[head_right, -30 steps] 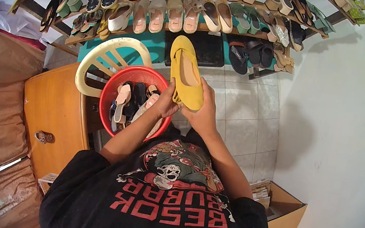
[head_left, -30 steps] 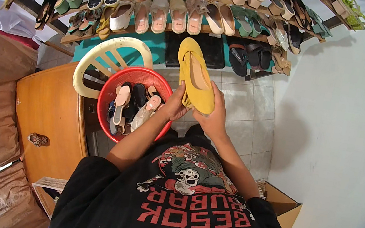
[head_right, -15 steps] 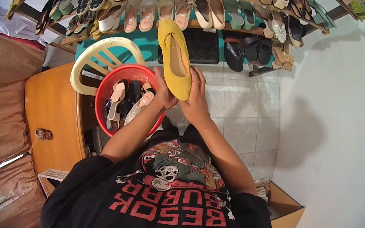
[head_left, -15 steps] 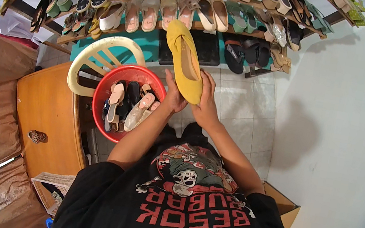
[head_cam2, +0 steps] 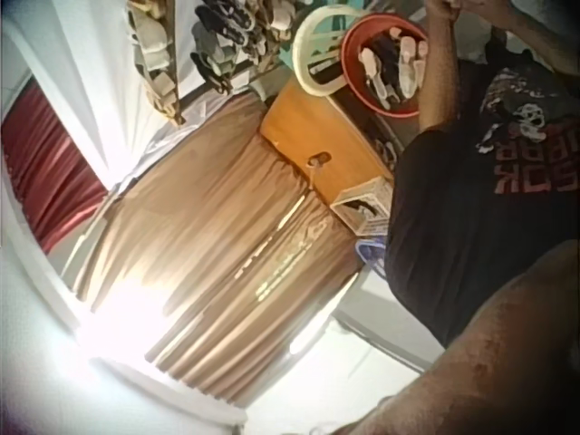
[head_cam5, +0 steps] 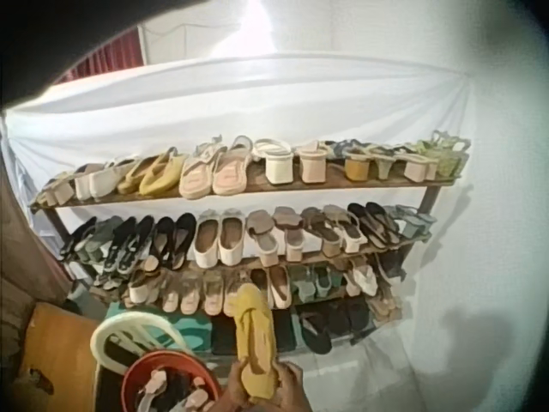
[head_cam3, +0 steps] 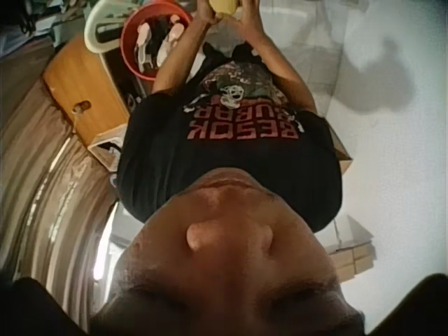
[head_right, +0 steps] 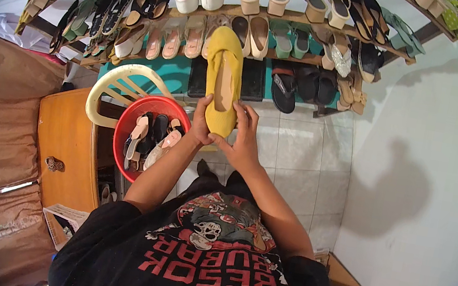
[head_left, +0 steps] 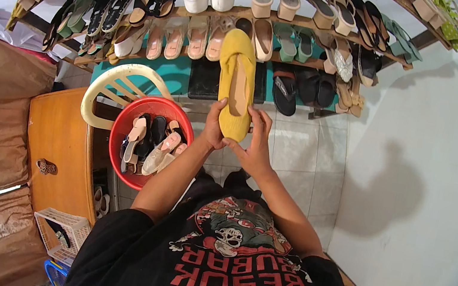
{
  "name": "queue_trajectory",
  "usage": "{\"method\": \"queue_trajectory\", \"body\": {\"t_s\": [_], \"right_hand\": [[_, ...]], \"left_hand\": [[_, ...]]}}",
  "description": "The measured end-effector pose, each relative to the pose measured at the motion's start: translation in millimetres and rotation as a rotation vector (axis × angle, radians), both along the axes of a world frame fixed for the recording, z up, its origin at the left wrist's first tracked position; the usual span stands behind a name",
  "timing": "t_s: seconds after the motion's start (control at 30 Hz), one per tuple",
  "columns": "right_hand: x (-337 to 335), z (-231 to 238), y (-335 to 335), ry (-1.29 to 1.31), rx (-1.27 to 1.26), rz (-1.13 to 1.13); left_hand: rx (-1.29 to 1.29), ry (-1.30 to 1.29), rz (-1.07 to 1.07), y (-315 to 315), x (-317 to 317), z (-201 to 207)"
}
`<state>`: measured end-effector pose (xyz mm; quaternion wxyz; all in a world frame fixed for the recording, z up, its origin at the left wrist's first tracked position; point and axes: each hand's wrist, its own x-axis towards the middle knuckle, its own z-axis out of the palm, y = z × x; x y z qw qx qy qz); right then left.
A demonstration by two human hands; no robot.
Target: Organize pairs of shoes from a table and a bucket onto a multi-tier shoe rack.
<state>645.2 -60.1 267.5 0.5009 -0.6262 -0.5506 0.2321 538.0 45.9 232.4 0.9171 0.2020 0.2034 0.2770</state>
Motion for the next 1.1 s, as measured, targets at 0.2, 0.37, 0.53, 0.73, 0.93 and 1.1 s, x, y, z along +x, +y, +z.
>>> {"method": "queue_trajectory", "body": {"t_s": [0.2, 0.37, 0.53, 0.73, 0.93, 1.1], "right_hand": [[45.8, -4.9, 20.9, 0.362, 0.023, 0.043], [84.9, -3.4, 45.8, 0.947, -0.166, 0.096], [54.5, -32.0, 32.2, 0.701, -0.114, -0.067], [22.3, -29.1, 2.4, 0.876, -0.16, -0.129], [9.6, -32.9, 10.9, 0.792, -0.131, -0.182], [-1.6, -30.7, 11.5, 0.674, -0.209, -0.25]], "left_hand": [[-0.086, -0.063, -0.041, -22.0, -4.4, -13.3], [-0.104, -0.103, -0.295, -57.3, 6.2, 6.7], [-0.024, 0.237, -0.376, -67.8, -11.4, -44.4], [0.683, 0.696, -0.072, -30.3, -6.7, 7.2], [1.1, 0.68, -0.153, -0.7, -15.0, 2.3], [1.168, 0.685, -0.078, -2.7, -18.9, 4.6]]}}
